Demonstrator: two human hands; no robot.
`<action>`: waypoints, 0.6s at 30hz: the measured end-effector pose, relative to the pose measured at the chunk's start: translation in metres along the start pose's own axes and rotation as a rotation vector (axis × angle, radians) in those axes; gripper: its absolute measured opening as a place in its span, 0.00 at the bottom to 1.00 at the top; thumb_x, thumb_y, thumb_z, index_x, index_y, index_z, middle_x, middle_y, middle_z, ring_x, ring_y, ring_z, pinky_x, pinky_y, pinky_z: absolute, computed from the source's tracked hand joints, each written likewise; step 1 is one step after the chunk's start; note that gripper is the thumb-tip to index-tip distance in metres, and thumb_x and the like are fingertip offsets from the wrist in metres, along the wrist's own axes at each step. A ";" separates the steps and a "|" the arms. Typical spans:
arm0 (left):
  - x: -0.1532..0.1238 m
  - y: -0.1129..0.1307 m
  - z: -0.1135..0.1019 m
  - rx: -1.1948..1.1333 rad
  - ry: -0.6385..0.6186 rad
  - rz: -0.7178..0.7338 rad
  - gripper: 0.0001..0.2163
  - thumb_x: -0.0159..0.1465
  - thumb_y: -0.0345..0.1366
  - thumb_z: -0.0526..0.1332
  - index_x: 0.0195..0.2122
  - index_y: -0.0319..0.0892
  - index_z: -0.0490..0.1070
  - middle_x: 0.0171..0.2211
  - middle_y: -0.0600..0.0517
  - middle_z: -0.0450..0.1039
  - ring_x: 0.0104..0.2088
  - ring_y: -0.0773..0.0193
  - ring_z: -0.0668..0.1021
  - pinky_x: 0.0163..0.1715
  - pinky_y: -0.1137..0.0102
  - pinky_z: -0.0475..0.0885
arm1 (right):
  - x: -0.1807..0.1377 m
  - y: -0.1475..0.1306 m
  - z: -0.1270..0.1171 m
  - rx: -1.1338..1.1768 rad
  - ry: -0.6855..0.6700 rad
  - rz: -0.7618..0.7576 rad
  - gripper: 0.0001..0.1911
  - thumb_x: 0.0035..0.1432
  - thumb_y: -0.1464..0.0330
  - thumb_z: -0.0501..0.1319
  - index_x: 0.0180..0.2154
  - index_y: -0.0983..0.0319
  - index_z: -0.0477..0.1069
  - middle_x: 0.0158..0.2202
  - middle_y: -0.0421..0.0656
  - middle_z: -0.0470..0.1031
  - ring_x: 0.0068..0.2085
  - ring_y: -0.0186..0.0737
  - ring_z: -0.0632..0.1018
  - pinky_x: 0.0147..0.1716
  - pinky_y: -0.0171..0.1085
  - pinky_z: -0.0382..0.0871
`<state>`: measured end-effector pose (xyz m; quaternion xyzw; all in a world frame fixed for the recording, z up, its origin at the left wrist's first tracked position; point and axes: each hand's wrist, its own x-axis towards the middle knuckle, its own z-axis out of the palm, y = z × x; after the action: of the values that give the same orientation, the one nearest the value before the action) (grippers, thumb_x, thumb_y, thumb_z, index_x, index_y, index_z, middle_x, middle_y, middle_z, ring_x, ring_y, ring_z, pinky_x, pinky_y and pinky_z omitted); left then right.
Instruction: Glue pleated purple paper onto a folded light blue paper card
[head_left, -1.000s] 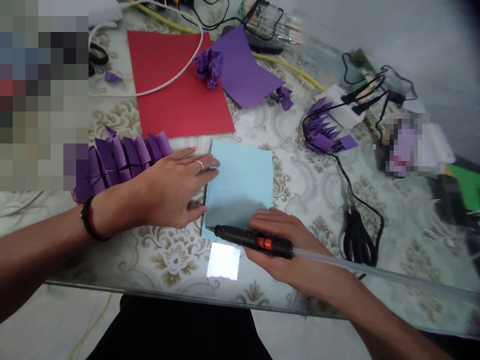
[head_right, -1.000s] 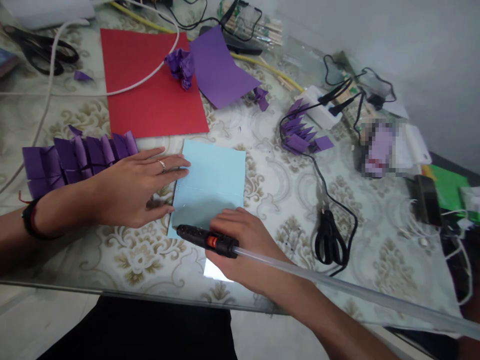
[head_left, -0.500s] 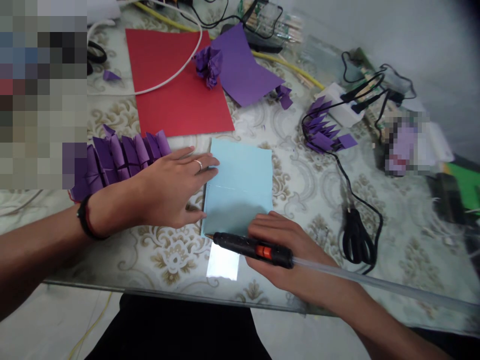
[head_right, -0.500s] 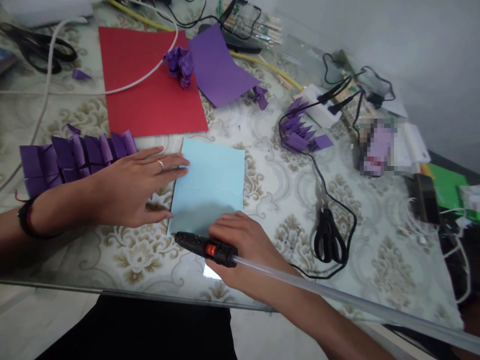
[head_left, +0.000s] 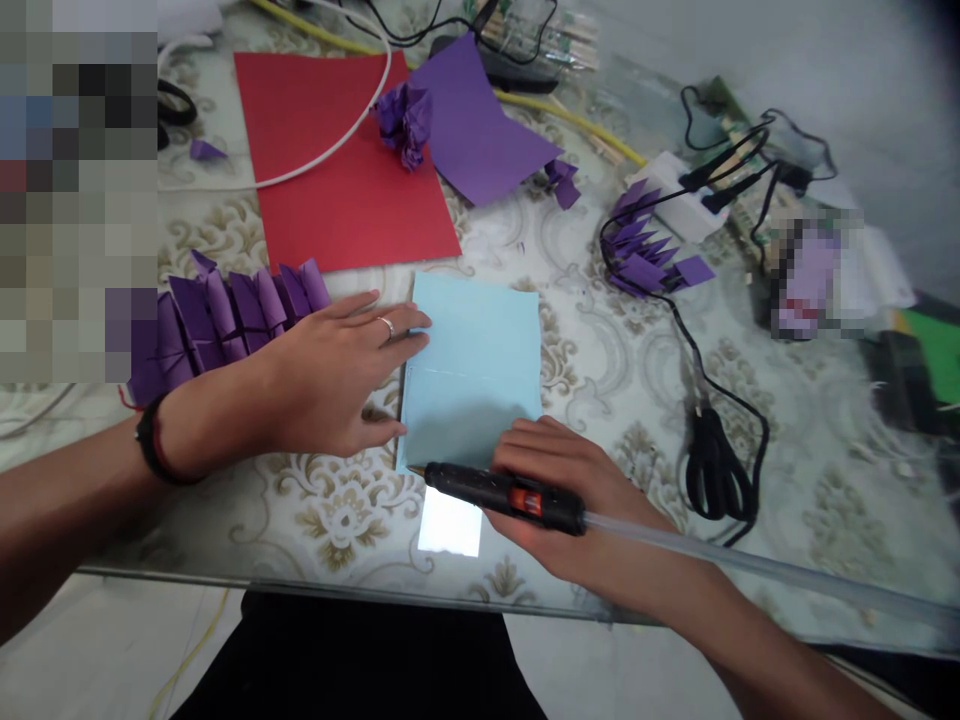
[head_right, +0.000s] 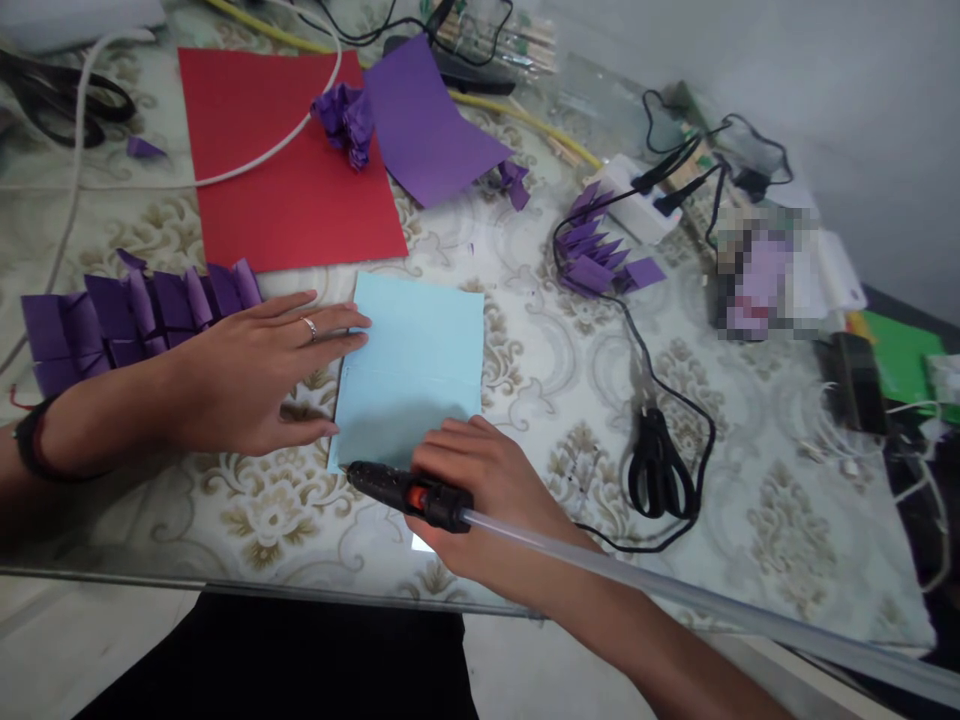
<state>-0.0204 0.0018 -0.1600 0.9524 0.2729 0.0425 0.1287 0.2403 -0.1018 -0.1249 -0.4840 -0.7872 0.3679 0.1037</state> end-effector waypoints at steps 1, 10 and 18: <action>0.000 0.000 0.000 0.004 -0.003 0.001 0.34 0.65 0.49 0.65 0.67 0.32 0.67 0.71 0.34 0.65 0.71 0.43 0.68 0.74 0.52 0.56 | 0.000 0.000 0.000 0.000 0.001 -0.001 0.13 0.59 0.73 0.63 0.26 0.59 0.62 0.24 0.35 0.66 0.30 0.37 0.69 0.36 0.40 0.59; 0.000 0.000 -0.002 0.013 -0.019 0.001 0.35 0.65 0.50 0.64 0.68 0.32 0.66 0.71 0.34 0.64 0.72 0.42 0.68 0.75 0.52 0.55 | -0.008 0.006 -0.003 -0.040 0.000 0.004 0.13 0.60 0.72 0.62 0.26 0.59 0.59 0.24 0.35 0.66 0.31 0.38 0.70 0.36 0.40 0.60; -0.001 -0.001 -0.002 0.026 -0.021 -0.003 0.35 0.67 0.51 0.62 0.69 0.32 0.65 0.72 0.35 0.63 0.72 0.43 0.67 0.75 0.51 0.55 | -0.029 0.018 -0.008 -0.053 0.060 0.029 0.10 0.58 0.74 0.61 0.27 0.57 0.64 0.25 0.36 0.71 0.30 0.39 0.75 0.36 0.41 0.65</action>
<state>-0.0216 0.0024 -0.1583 0.9539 0.2737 0.0287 0.1195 0.2712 -0.1180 -0.1258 -0.5087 -0.7861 0.3336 0.1093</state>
